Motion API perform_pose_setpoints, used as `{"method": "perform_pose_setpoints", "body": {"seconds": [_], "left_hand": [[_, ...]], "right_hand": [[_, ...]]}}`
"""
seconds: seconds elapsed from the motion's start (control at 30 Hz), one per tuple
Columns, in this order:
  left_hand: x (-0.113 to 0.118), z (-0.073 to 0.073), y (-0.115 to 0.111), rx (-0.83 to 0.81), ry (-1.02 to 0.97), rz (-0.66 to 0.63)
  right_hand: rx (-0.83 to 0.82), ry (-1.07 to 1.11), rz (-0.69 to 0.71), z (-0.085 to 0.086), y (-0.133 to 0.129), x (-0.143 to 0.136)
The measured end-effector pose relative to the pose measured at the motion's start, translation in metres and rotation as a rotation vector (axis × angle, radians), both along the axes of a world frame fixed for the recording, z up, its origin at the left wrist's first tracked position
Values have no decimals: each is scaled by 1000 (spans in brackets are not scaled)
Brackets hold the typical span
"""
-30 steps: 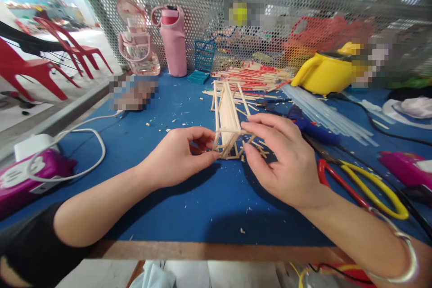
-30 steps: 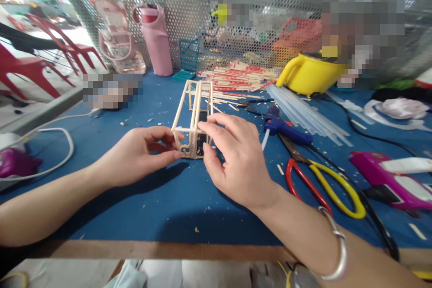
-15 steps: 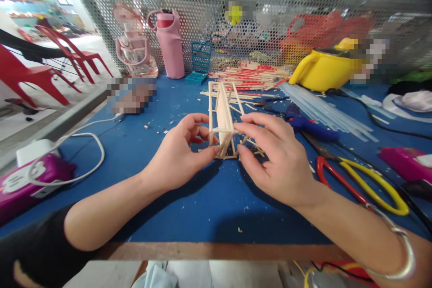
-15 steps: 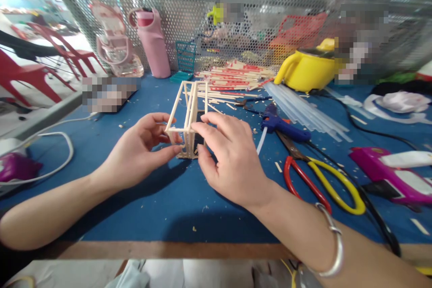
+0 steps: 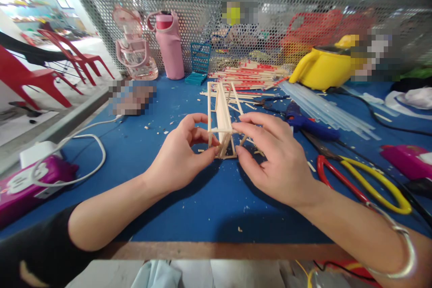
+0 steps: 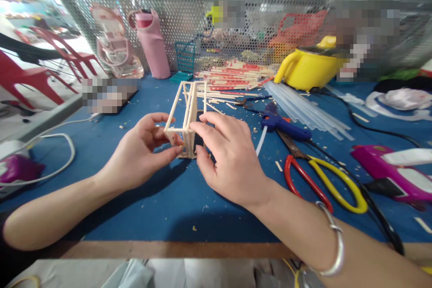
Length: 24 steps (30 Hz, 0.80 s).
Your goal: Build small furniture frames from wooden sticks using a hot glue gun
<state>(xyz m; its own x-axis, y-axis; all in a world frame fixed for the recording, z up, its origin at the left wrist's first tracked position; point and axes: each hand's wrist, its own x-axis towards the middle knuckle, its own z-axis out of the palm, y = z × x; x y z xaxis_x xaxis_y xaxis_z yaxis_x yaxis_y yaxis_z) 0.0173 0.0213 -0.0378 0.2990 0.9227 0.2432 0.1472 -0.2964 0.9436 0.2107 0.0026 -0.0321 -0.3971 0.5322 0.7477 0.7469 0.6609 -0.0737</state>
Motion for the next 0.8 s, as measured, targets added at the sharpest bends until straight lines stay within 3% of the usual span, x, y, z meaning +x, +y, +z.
{"method": "perform_pose_setpoints", "body": {"seconds": [0.33, 0.8], "left_hand": [[-3, -2, 0, 80, 102, 30], [0, 4, 1, -177, -96, -25]], "right_hand": [[-8, -14, -8, 1, -1, -1], [-14, -18, 0, 0, -1, 0]]}}
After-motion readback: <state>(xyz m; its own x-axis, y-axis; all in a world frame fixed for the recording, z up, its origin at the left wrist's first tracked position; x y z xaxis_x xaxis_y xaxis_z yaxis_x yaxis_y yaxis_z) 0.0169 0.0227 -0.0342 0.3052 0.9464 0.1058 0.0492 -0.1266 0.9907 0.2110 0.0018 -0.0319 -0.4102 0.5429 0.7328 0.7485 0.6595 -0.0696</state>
